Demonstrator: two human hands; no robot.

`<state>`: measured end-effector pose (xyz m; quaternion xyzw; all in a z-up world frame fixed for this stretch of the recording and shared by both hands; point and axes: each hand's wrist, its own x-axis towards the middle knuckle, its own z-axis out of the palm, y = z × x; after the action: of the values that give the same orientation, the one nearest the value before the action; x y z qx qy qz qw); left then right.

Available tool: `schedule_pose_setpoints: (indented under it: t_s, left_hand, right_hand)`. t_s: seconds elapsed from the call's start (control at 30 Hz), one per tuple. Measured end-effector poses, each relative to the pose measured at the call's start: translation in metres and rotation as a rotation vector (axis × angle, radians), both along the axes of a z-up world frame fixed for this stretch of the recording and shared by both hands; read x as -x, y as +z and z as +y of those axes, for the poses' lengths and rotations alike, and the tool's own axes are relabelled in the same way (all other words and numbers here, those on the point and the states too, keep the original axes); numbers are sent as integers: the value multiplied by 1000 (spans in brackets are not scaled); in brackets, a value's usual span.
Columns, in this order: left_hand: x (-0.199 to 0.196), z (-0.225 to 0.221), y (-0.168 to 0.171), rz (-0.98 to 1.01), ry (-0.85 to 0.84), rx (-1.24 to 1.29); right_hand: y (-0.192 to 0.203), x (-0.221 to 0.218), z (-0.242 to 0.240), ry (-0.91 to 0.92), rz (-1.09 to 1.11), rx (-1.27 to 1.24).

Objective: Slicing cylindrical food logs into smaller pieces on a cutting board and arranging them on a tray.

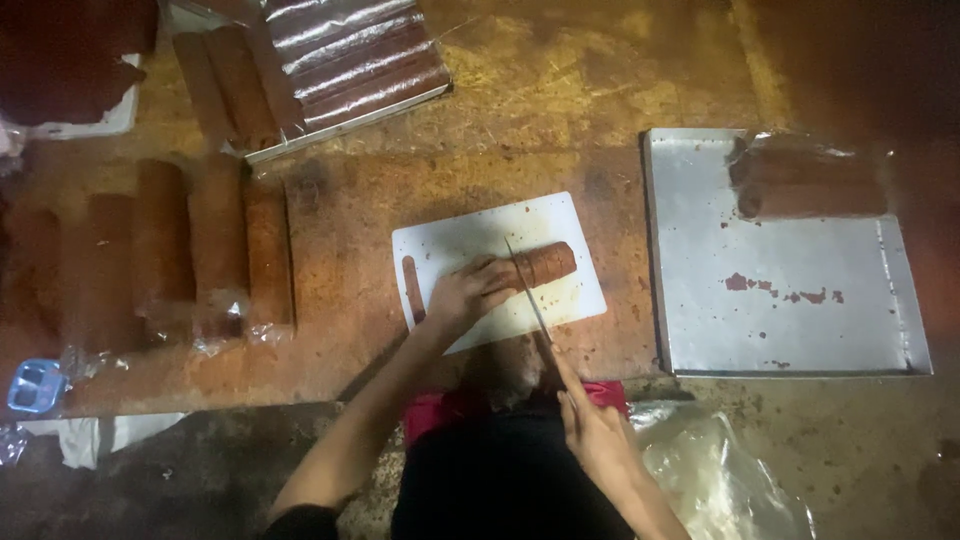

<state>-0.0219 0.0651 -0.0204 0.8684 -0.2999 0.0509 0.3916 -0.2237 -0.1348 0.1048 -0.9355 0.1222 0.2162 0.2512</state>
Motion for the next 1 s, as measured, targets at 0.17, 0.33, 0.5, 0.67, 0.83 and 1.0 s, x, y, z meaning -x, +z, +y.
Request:
schedule_pose_setpoints:
  t_s: [0.17,0.33,0.5,0.67,0.83,1.0]
  left_hand:
    - [0,-2,13,53,60,3]
    - [-1,-4,24,49,24,45]
    - [-2,-4,29,135,41,-22]
    - [-4,-2,22,49,67,44]
    - [1,0,26,209,40,-145]
    - [6,28,27,184,-108,5]
  right_hand:
    - [-21,-25,13,40,-53,-6]
    - [3,-109,35,-14,127,-194]
    - [-36,-96,38,82,-250,-76]
    - [-49,-21,20,37,-65,-91]
    - [-40,29,3,0,169,15]
    - [-11,32,-8,-5,-98,-219]
